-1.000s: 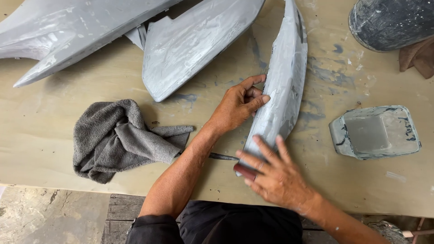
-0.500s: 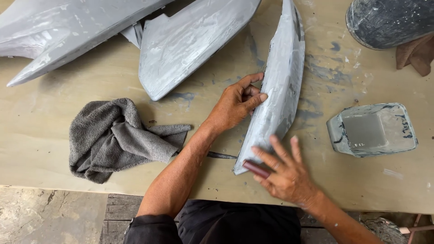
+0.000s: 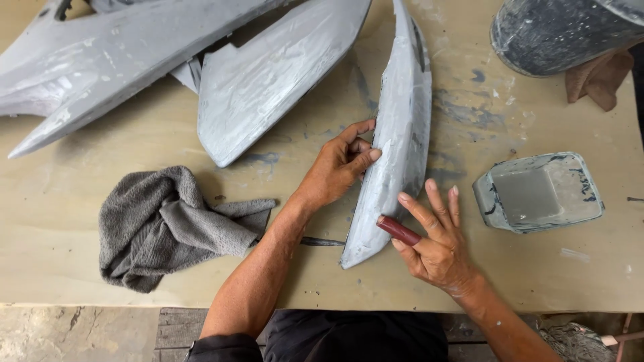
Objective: The person sands the surface of several grey plastic motorcycle fairing parts using a red sanding block. They work on a flat piece and then a curved piece, occasionally dipping the sanding block into a container of water to wet it before continuing to sand the parts on a workbench.
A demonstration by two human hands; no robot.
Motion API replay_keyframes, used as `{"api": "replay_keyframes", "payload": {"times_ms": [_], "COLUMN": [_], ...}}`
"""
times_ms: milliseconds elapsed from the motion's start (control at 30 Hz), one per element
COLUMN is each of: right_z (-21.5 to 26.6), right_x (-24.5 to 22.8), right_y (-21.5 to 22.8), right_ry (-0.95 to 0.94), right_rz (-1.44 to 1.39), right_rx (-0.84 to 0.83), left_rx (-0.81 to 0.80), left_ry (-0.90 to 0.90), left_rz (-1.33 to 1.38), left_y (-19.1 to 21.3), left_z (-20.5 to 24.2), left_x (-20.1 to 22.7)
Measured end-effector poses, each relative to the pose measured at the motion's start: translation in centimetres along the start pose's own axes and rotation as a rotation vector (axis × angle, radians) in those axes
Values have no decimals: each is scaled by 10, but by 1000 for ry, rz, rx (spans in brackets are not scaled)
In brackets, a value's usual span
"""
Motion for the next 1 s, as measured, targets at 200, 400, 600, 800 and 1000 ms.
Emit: {"api": "replay_keyframes", "payload": {"times_ms": [200, 400, 600, 800, 1000], "right_z": [12, -31, -7, -50, -67], "right_x": [-17, 19, -4, 35, 35], "right_y": [-11, 5, -10, 1, 3], "right_ry": [68, 7, 9, 32, 64], "right_rz": [-110, -58, -234, -98, -92], "right_rx": [-26, 56, -109, 108, 121], "left_rx": [-6, 10, 17, -9, 4], "left_ry": [11, 26, 99, 38, 91], "left_rz": [8, 23, -22, -11, 35], "left_y": [-3, -3, -8, -2, 0], "left_z": [3, 3, 7, 2, 5], "left_x": [6, 6, 19, 6, 5]}}
Point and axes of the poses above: each hand's wrist, its own z-axis away from the middle knuckle, its own y-axis out of the back of the hand, x = y × z, the point moved 10 cm from there along -z, towards the middle knuckle, and after that the axes turned 4 degrees about y, right-handed, at the moved point
